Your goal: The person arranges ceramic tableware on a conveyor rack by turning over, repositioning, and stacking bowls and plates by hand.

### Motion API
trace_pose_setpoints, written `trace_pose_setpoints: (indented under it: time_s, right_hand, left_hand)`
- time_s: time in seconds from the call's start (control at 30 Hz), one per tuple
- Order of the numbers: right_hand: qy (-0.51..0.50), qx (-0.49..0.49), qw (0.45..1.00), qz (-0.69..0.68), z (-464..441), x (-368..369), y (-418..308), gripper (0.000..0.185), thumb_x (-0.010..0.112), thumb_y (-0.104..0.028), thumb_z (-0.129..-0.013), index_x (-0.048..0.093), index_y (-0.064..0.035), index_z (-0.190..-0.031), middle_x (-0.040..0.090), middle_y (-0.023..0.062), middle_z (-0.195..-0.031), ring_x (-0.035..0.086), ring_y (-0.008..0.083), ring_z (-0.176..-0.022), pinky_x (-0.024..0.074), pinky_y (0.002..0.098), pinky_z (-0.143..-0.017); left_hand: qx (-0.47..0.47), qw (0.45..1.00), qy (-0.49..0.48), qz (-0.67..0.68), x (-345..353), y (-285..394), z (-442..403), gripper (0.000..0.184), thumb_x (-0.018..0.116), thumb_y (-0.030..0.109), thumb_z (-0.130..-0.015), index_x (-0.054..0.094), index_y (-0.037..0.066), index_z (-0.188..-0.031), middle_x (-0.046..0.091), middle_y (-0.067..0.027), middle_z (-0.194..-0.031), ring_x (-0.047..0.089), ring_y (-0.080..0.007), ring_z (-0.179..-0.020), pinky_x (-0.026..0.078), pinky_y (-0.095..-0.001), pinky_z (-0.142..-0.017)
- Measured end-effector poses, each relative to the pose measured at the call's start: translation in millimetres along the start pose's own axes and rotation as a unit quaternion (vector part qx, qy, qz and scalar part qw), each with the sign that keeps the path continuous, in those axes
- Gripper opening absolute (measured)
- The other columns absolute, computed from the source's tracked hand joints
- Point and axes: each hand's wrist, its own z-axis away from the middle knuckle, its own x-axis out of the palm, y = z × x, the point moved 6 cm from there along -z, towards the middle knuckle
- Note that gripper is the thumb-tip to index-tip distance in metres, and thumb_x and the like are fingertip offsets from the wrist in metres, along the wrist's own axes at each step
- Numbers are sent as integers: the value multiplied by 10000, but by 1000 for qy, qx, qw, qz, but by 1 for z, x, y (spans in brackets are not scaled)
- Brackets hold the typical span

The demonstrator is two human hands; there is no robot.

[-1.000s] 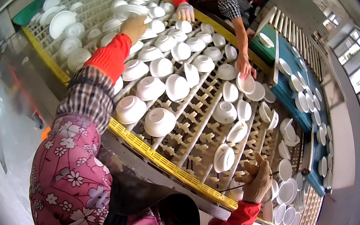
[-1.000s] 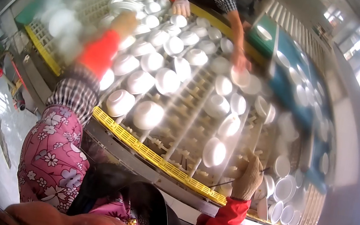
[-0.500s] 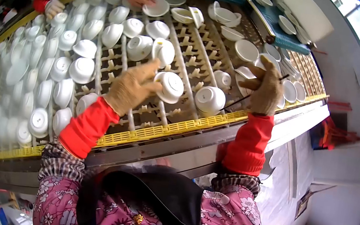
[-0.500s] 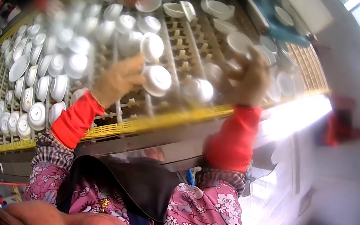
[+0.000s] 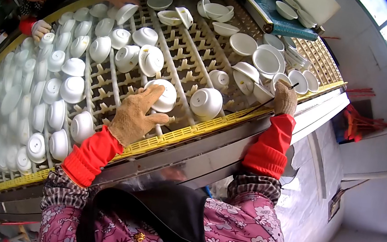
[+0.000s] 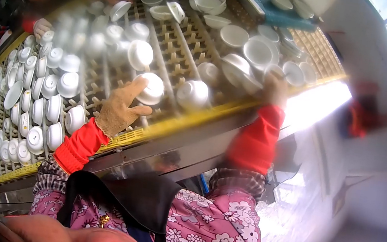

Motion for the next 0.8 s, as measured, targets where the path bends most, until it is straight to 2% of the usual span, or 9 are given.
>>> trace_pose_setpoints:
  time_s: [0.1,0.2,0.37,0.5,0.53,0.6,0.67,0.77,0.8]
  right_hand:
    - [75,119,982,-127,10,-4,6,525,653,-349,-973,789,-44,-1378,834,190,-1232,783,335,-1174,580,424,-1036]
    - [121,106,980,-117,5,3,19,532,637,-354,-977,778,-39,-1381,828,202,-1244,776,355,-1190,577,435,-1040]
    - [39,16,998,-47,11,4,-8,452,603,-324,-1012,795,-56,-1321,805,234,-1266,747,414,-1222,573,470,-1030]
    - [11,-136,989,51,20,-15,-67,418,594,-346,-1023,810,-89,-1274,807,207,-1252,744,414,-1220,572,490,-1017]
    - [9,-184,977,109,23,-16,-79,425,596,-361,-1016,814,-105,-1276,810,199,-1251,748,409,-1219,571,489,-1016]
    - [-55,-98,990,84,22,-19,-83,398,579,-342,-1044,803,-123,-1289,803,192,-1283,755,419,-1188,576,495,-1018]
    - [-101,-44,991,79,23,-10,-87,380,562,-336,-1076,788,-132,-1304,797,192,-1301,758,429,-1179,583,511,-1026]
    - [-126,-46,981,142,19,7,-91,378,544,-350,-1116,770,-138,-1332,798,205,-1291,752,442,-1204,592,546,-1043]
    - [-118,-68,974,180,16,17,-91,384,544,-360,-1119,770,-144,-1342,801,213,-1276,749,443,-1218,592,554,-1048]
  left_hand:
    - [11,999,21,36,-6,6,-1,767,914,293,-903,629,-133,-1475,702,-342,-1450,745,-402,-1297,594,-450,-1106]
    - [-156,956,-28,248,8,-2,5,605,845,196,-975,654,-43,-1496,684,-239,-1515,691,-364,-1362,540,-385,-1183]
    - [-126,973,-65,183,15,10,3,340,689,149,-1078,715,14,-1389,684,-160,-1506,673,-303,-1369,533,-356,-1181]
    - [-119,967,-76,211,28,19,-2,482,747,125,-1069,615,-41,-1502,687,-194,-1427,690,-302,-1277,552,-382,-1114]
    - [-74,981,-36,178,33,20,-4,609,801,251,-1026,585,-39,-1516,689,-207,-1377,704,-316,-1210,565,-383,-1068]
    - [9,994,54,96,44,22,-7,893,907,501,-939,526,-34,-1544,692,-232,-1276,732,-344,-1076,591,-384,-977]
    - [-10,999,30,-10,59,44,-30,1042,937,483,-903,461,-61,-1654,550,-300,-1645,600,-448,-1478,518,-468,-1215]
    - [22,987,62,-148,102,48,-59,1206,913,740,-788,460,29,-1650,656,-260,-1435,731,-463,-1208,564,-528,-1098]
    - [1,987,43,-152,112,42,-69,1199,909,755,-779,461,43,-1634,652,-252,-1433,731,-467,-1208,565,-533,-1089]
